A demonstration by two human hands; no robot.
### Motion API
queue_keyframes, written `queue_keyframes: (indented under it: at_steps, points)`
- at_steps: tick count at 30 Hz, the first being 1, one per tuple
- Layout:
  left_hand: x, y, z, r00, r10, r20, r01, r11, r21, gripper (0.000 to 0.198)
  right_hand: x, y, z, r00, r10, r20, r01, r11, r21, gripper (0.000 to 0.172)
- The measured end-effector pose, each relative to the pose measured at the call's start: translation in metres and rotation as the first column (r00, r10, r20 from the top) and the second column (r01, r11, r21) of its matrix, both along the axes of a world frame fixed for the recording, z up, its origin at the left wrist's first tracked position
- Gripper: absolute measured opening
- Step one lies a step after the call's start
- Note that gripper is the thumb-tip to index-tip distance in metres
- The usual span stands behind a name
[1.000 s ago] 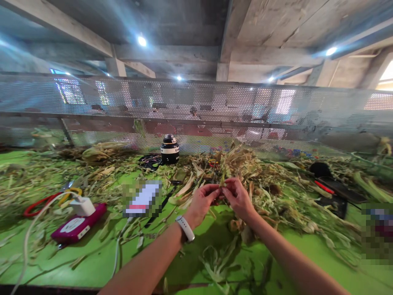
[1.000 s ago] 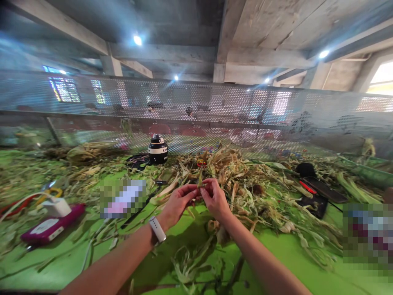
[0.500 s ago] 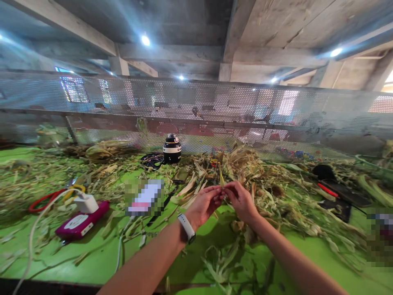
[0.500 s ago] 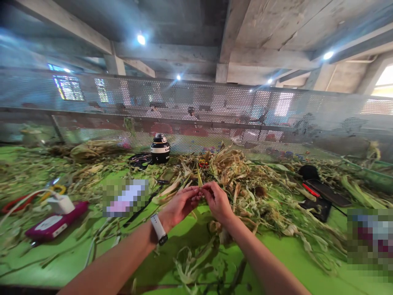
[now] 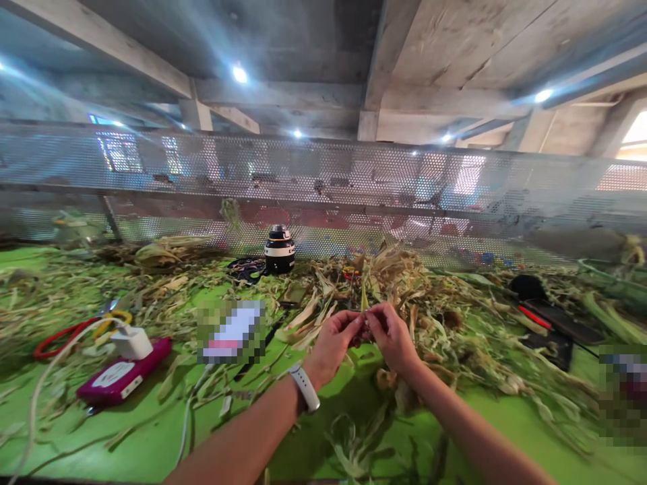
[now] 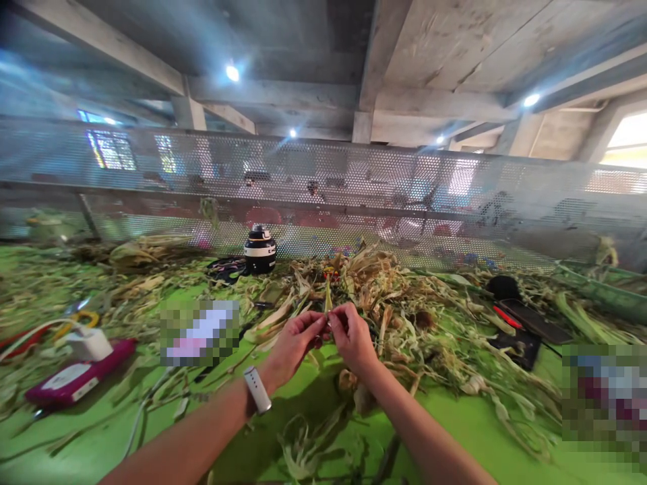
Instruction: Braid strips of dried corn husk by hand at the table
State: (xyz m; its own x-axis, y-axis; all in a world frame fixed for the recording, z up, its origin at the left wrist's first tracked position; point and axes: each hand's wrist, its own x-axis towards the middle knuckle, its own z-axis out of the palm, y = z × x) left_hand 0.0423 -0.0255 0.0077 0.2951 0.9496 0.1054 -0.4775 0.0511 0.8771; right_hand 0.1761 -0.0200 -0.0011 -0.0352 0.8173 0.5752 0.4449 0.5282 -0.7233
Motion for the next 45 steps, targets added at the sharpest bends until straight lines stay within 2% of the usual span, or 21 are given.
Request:
queue_keyframes:
  at_steps: [5,8,11,13,17,23,27,30,33,37,40,45]
  points:
    - [-0.002,0.0,0.002,0.994,0.046,-0.1,-0.041,0.998,0.057,0.033,-0.001,0.0,0.0,0.995,0.023,-0.096,-0.027,0.999,-0.036,0.018]
    - [-0.002,0.0,0.0,0.989,0.056,-0.135,-0.048,0.997,0.06,0.032,0.001,0.002,0.001,0.976,0.088,-0.198,-0.104,0.992,-0.069,0.029]
    - [-0.002,0.001,-0.002,0.988,0.053,-0.147,-0.042,0.996,0.077,0.031,0.003,0.005,0.001,0.969,0.177,-0.173,-0.193,0.978,-0.075,0.025]
    - [-0.002,0.002,-0.003,0.988,0.055,-0.144,-0.042,0.995,0.089,0.03,0.004,0.008,-0.001,0.973,0.19,-0.128,-0.193,0.981,-0.013,0.022]
    - [-0.002,0.002,-0.002,0.991,0.062,-0.117,-0.053,0.996,0.073,0.029,0.004,0.011,-0.005,0.979,0.171,-0.109,-0.156,0.978,0.139,0.015]
    - [-0.002,0.002,0.001,1.0,-0.007,-0.008,0.007,0.999,-0.034,0.03,0.005,0.005,0.002,0.995,0.098,0.009,-0.097,0.965,0.242,0.014]
    - [-0.003,0.002,0.003,0.998,-0.023,0.051,0.028,0.995,-0.093,0.025,0.004,0.001,0.007,0.997,0.076,0.023,-0.08,0.952,0.297,0.013]
    - [-0.004,0.002,0.003,0.996,-0.043,0.074,0.052,0.99,-0.133,0.022,0.003,0.001,0.006,0.997,0.069,0.027,-0.074,0.946,0.317,0.012]
    - [-0.006,0.005,0.003,0.991,-0.057,0.123,0.08,0.979,-0.188,0.021,0.002,0.003,0.003,0.998,0.051,0.026,-0.057,0.959,0.278,0.01]
    - [-0.007,0.012,-0.001,0.977,-0.051,0.208,0.107,0.958,-0.266,0.02,0.003,0.003,0.003,0.999,0.043,0.027,-0.048,0.969,0.243,0.016]
    - [-0.007,0.016,-0.003,0.974,-0.055,0.222,0.117,0.954,-0.277,0.02,0.005,0.003,0.005,0.992,0.054,0.113,-0.085,0.951,0.297,0.009]
    - [-0.006,0.012,-0.001,0.981,-0.082,0.176,0.125,0.96,-0.25,0.022,0.007,0.004,0.002,0.981,-0.003,0.194,-0.061,0.945,0.32,0.01]
